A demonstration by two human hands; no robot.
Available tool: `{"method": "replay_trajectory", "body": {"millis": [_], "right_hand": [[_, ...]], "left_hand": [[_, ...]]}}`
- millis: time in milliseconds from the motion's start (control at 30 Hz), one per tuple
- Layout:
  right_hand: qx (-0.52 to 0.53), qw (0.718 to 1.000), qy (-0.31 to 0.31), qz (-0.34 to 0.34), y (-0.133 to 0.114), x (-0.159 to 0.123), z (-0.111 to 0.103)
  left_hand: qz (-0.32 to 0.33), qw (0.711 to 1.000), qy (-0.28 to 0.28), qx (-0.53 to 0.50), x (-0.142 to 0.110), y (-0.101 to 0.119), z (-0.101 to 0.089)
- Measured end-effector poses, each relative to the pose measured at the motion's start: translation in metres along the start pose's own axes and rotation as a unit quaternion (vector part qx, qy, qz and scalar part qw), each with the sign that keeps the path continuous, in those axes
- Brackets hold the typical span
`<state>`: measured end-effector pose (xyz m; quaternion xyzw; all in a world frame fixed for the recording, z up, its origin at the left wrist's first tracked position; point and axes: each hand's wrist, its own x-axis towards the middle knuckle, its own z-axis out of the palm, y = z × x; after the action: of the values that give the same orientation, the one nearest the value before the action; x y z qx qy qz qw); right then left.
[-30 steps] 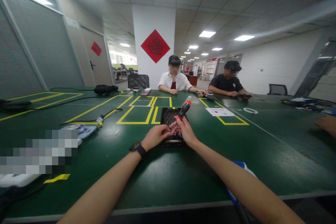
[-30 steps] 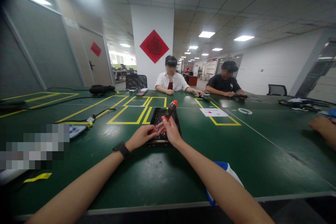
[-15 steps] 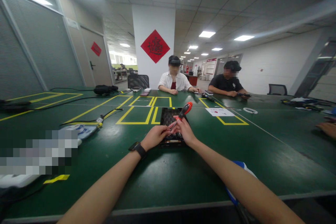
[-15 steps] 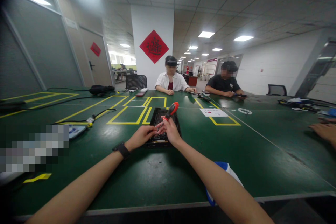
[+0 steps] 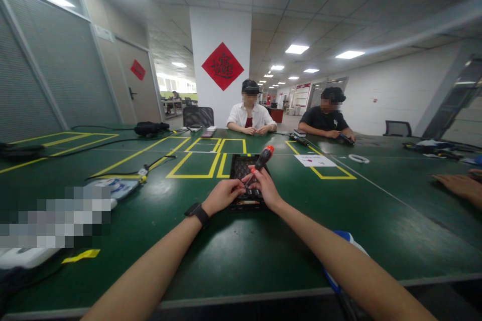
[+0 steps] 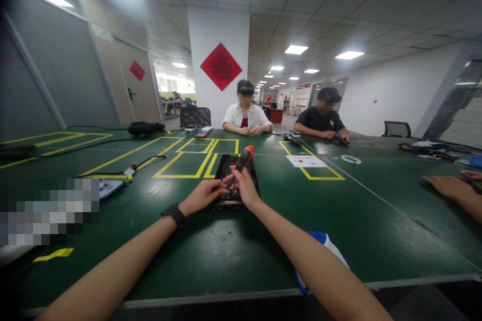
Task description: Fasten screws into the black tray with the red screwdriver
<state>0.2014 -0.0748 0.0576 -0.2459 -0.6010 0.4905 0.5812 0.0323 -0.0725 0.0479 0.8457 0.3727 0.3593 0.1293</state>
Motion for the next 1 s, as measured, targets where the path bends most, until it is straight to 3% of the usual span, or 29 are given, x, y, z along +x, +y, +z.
{"method": "replay_trajectory", "body": {"millis": [167,567,1000], "right_hand": [[0.039,0.999,-0.007,0.016,0.0038,0.0021,-0.0012],[0.043,0.999,-0.01,0.006,0.0032,0.0012,-0.0002],[0.068,0.997,-0.001,0.021,0.0041,0.0018,-0.001]], "left_hand": [[0.006,1.0,-0.013,0.006,0.0004,0.0004,-0.0008],[-0.024,0.999,0.018,0.014,-0.0002,0.0009,0.0019],[-0.002,1.0,0.003,0.006,-0.0012,0.0037,-0.0009]]}}
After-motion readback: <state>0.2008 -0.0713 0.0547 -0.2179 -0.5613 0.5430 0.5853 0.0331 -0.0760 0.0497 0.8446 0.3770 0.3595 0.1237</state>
